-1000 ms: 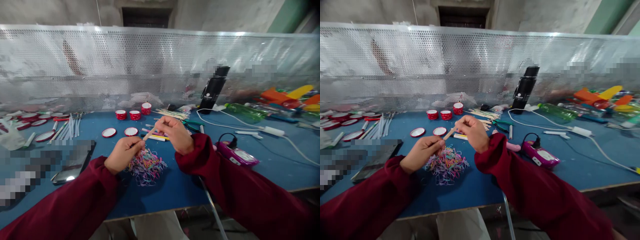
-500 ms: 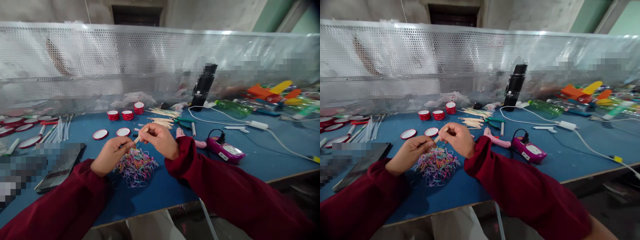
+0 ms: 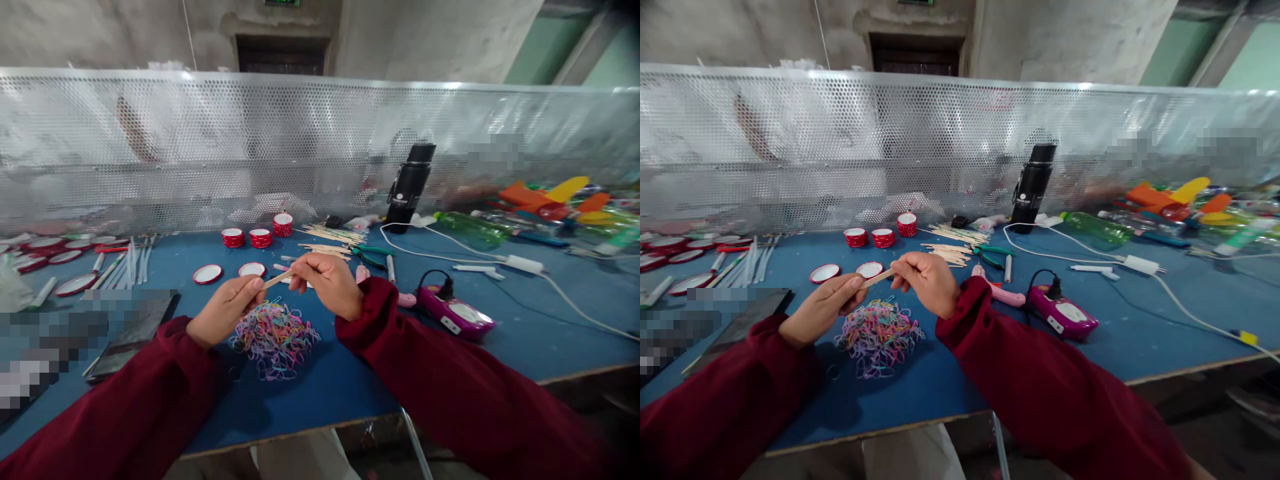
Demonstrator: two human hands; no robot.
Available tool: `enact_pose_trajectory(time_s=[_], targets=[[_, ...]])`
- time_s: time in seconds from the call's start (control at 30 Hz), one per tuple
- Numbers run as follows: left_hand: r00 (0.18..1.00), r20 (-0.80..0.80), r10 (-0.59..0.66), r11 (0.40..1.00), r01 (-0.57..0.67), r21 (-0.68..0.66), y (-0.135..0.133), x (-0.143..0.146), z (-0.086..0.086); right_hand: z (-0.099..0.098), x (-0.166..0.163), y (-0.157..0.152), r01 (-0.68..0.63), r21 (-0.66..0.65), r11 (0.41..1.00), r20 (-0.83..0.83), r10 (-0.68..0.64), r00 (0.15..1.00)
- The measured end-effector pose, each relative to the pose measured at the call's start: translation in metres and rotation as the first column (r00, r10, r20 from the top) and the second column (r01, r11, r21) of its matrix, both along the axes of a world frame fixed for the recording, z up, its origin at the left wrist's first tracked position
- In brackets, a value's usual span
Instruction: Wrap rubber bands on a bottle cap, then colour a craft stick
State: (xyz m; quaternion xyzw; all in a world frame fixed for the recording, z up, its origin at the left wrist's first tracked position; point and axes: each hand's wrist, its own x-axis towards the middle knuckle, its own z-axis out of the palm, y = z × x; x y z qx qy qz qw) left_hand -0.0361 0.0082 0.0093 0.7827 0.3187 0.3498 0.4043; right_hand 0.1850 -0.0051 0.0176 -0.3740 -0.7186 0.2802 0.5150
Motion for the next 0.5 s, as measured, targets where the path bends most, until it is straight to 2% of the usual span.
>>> enact_pose_trajectory(time_s=[0.1,0.2,0.5], targets=[[0.998,0.019,-0.053,0.999,0.053,-0.005,0.001,-0.001,-0.002,-0.003,-0.002,0.001,-0.008,-0.100,0.995,-0.086,-0.001,0.996],[0.995,0.009,-0.101,0.995,0.101,0.022,0.000,-0.001,-0.002,-0.007,-0.004,0.002,0.008,-0.148,0.989,-0.158,-0.031,0.987],[0.994,-0.079,-0.071,0.949,0.091,0.301,-0.011,0.002,0.007,-0.011,-0.011,0.002,-0.019,-0.219,0.976,-0.233,-0.034,0.972]])
